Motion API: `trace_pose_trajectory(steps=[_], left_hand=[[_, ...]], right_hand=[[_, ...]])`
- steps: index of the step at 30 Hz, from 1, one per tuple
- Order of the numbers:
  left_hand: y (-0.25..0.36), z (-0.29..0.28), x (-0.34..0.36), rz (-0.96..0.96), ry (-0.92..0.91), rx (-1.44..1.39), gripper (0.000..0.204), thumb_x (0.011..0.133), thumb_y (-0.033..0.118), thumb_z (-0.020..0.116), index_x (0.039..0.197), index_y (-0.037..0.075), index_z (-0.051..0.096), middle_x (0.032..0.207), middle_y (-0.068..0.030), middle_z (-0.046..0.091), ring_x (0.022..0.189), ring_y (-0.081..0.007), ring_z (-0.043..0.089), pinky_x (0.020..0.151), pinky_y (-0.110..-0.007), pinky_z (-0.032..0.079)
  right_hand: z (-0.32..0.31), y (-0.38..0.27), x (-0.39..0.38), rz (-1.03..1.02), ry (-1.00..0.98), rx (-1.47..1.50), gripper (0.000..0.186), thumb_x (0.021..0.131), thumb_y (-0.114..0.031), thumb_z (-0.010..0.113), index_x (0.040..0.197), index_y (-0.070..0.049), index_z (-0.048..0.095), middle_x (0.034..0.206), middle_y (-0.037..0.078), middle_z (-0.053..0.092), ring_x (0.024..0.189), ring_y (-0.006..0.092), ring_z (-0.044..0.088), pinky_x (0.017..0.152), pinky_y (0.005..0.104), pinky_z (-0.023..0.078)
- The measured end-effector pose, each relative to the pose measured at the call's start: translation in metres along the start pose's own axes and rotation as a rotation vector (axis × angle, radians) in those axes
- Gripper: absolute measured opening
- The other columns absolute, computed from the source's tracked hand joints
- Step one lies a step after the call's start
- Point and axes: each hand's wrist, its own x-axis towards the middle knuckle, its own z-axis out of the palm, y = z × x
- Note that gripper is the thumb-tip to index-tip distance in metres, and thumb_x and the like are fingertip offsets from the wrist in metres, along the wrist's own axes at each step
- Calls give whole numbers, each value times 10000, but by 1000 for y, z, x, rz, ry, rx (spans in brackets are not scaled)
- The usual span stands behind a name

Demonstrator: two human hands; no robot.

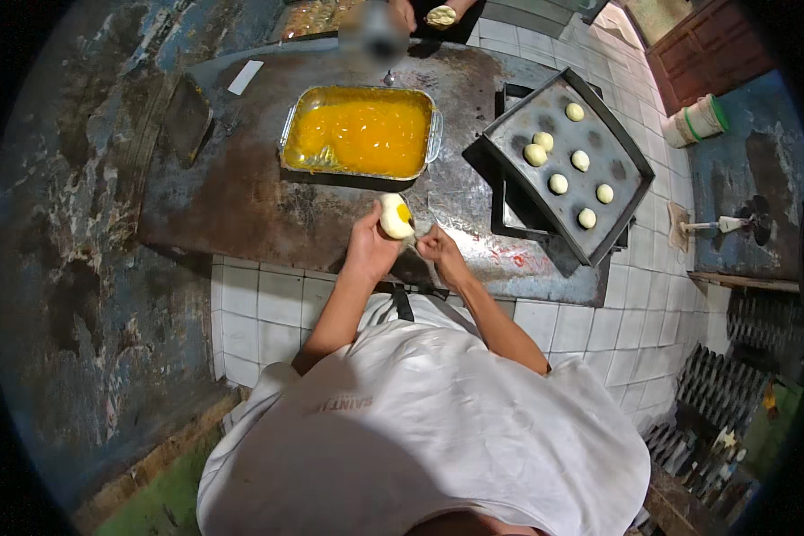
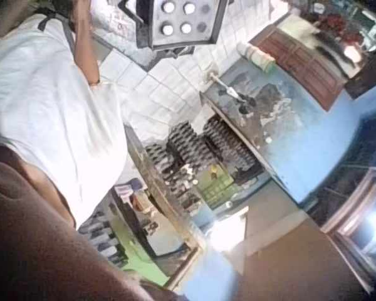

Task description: The person picks up dough balls, dips them into a container of yellow liquid by hand, and places them onto a metal tray, occasionally using a spoon to move the liquid.

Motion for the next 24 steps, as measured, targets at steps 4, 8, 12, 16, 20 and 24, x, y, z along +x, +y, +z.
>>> trace_pose_trajectory(steps=[4, 8, 12, 16, 20, 24], left_hand=[[-24, -15, -22, 57, 56, -37, 310, 1062, 279, 514, 1262, 47, 562, 1231, -100, 637, 1182, -259, 599, 1087, -437, 438], [-14, -5, -44, 121, -51, -84, 414, 1056, 350, 508, 1311, 25, 538, 1317, -132, 612, 1255, -288, 571, 1113, -458, 422], [-19, 17, -57, 72, -114, -49, 576, 1029, 524, 488, 1286, 12, 551, 1265, -134, 640, 1224, -289, 586, 1086, -449, 429], [-34, 27, -55, 20, -220, -18, 593, 1023, 538, 499, 1294, 12, 541, 1247, -122, 642, 1179, -280, 607, 1048, -448, 456], [-43, 25, -44, 99, -232, 179, 498, 1040, 454, 527, 1267, 12, 562, 1221, -106, 645, 1151, -237, 618, 1010, -395, 478], [-34, 15, -48, 131, -140, 806, 434, 964, 111, 609, 1369, -24, 527, 1250, -119, 641, 1139, -186, 626, 990, -322, 484]], right_hand=[[-61, 56, -25, 37, 34, -34, 138, 963, -215, 694, 959, -93, 630, 889, -8, 607, 831, 109, 533, 777, 287, 455], [-83, 58, -21, -5, 49, -322, 215, 1025, -267, 595, 951, -68, 626, 804, 30, 653, 728, 150, 575, 726, 303, 467], [-58, 14, -17, -311, 228, -1067, 362, 1051, -343, 522, 1073, -10, 661, 1008, 148, 702, 943, 298, 645, 847, 395, 491], [7, -76, -34, -311, 145, -491, 436, 1031, -374, 542, 1269, -22, 639, 1243, 180, 664, 1176, 317, 612, 988, 392, 467], [13, -126, -59, 89, -170, 221, 499, 980, -265, 647, 1411, -40, 536, 1330, 108, 622, 1183, 234, 594, 1007, 377, 465], [-2, -134, -78, -316, -136, -453, 659, 821, -81, 754, 1427, -21, 501, 1350, 173, 579, 1209, 308, 591, 1021, 381, 472]])
